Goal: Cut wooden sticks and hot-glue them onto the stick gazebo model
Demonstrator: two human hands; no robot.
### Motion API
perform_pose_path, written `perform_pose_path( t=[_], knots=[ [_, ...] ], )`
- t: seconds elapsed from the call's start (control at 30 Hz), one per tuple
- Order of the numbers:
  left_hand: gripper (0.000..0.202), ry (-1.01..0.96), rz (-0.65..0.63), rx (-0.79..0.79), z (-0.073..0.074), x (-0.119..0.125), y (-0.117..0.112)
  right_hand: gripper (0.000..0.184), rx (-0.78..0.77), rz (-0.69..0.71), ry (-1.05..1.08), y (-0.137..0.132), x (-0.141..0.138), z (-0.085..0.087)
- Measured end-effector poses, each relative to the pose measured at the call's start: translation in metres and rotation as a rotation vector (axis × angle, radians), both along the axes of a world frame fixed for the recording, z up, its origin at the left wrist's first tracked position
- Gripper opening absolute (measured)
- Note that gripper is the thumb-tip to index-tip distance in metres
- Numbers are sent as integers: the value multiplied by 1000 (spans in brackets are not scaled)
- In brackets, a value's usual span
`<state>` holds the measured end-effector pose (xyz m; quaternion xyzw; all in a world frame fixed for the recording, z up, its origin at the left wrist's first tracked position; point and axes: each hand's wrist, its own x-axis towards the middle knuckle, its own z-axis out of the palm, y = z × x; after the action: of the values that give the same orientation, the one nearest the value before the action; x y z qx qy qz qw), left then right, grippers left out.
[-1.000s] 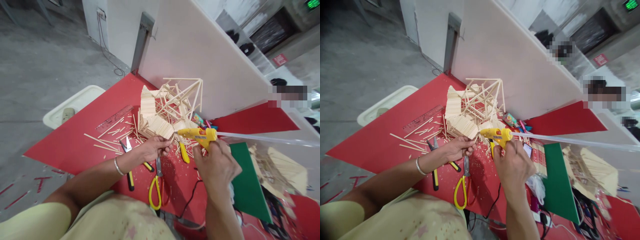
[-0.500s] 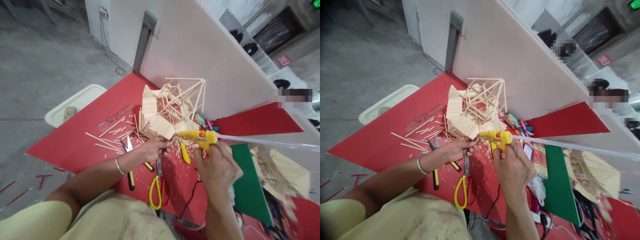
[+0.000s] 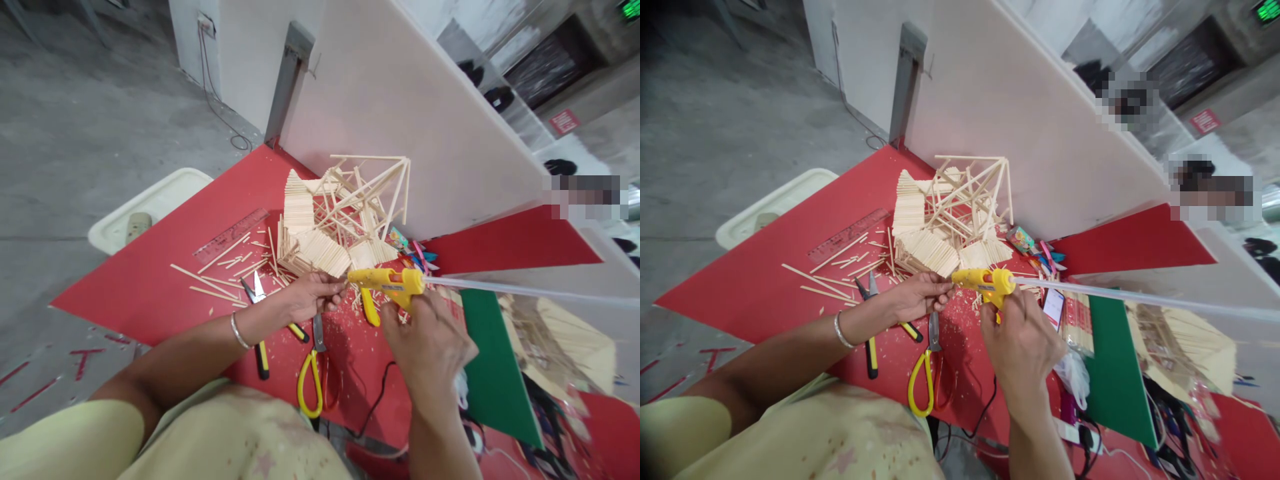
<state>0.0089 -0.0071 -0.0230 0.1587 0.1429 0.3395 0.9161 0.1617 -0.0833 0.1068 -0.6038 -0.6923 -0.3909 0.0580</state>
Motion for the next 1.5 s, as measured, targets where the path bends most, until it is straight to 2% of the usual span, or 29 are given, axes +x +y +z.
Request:
perform_pose_path(
  t=[0.13,0.43,0.6,1.0,1.13,1.27,1.37,1.43,1.5],
  knots=[
    [23,11,2,3,2,0,0,15,1,17,-1,-1,0,-1],
    [19,-19,10,-4,-4,-1,0,21,34,-76,-57,4,2,0],
    [21,-9,10,7,-1,-1,1,23,53,-95,-62,4,2,-3],
    [22,30,45,25,2,-3,0,21,112,-86,-34,-12,7,-2],
    [20,75,67,10,8,-5,-1,27,147,-166,141,-32,19,-11],
    [15,103,87,-8,12,-6,0,40,180,-394,469,-67,34,-23],
    [13,121,73,-2,10,-5,2,52,30,-589,807,-100,41,-42],
    [13,140,78,5,7,-4,2,54,-117,-692,998,-121,44,-64],
    [12,161,89,18,5,-3,2,60,-229,-703,1125,-137,47,-90]
  ],
)
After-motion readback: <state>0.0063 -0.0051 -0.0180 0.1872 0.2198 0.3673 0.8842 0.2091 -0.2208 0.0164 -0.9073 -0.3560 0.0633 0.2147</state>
